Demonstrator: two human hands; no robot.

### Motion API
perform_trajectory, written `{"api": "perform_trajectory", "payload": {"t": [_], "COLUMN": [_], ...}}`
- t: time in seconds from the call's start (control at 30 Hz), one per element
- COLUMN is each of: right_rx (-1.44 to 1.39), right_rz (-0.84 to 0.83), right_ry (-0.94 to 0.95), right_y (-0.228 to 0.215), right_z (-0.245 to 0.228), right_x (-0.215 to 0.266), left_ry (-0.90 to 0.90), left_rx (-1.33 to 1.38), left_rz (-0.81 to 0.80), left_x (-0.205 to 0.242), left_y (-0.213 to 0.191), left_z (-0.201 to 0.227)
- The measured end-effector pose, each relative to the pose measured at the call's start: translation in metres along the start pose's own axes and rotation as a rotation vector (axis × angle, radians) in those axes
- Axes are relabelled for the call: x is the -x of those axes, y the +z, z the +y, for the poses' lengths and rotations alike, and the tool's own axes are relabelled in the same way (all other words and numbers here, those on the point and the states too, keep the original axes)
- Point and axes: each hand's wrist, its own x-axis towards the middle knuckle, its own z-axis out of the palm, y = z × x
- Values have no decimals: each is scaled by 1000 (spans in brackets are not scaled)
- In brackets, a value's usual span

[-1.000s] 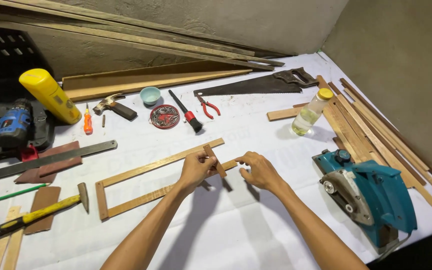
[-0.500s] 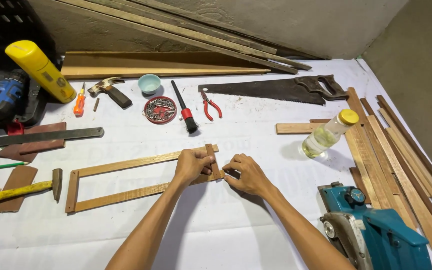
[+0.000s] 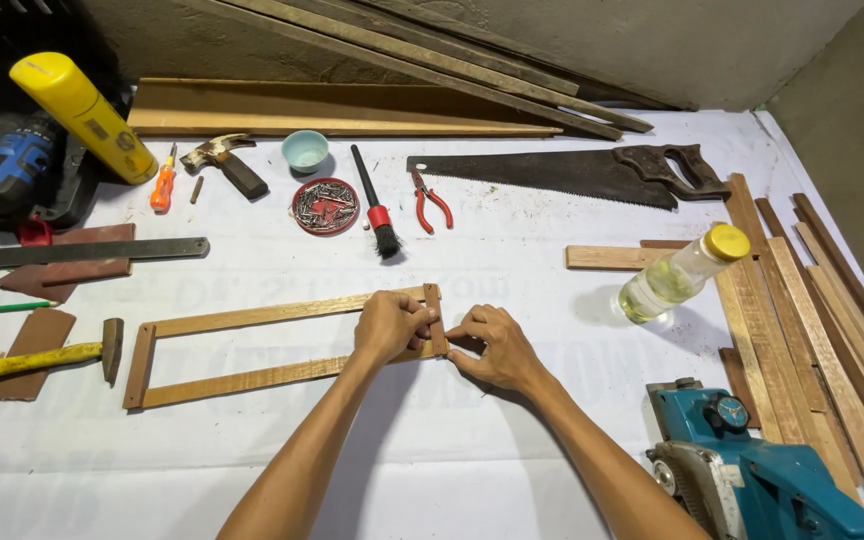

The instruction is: Measure, fit, and hammer wooden strips together to assemble rectangular frames.

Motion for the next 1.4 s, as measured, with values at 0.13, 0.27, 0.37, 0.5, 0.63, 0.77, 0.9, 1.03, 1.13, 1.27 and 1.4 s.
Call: {"api": "perform_trajectory", "payload": {"t": [0.13,0.27,0.37,0.5,0.63,0.77,0.9,1.03,1.13,1.27,1.4], "right_rx": [-16,19,33,61,58,55,49,52,54,69,84], "right_rz": [-7,4,21,30,14,30,34,23,24,24,23], "right_ry": [-1,-6,-21,-37,-14,-22,-30,-18,-30,-27,-42], "right_y": [-2,3,6,6,1,-1,0,-1,-2,0,1], "right_z": [-2,4,5,5,-3,-6,-9,-10,-10,-8,-7], "right_x": [1,2,4,4,3,2,2,2,2,2,3], "left_ry": [32,44,38,93,80,114,150,153,153,144,126], "left_rx": [-42,-65,-105,-155,-151,-161,-133,-126,-125,-140,-123], "left_rz": [29,21,27,56,53,63,91,82,60,46,30], "left_x": [-3,-6,-2,-9,-12,-10,-5,-7,-9,-9,-9], "left_y": [4,5,5,10,11,11,13,13,12,11,10], "left_z": [-5,-9,-7,-17,-19,-18,-21,-26,-25,-25,-25]}}
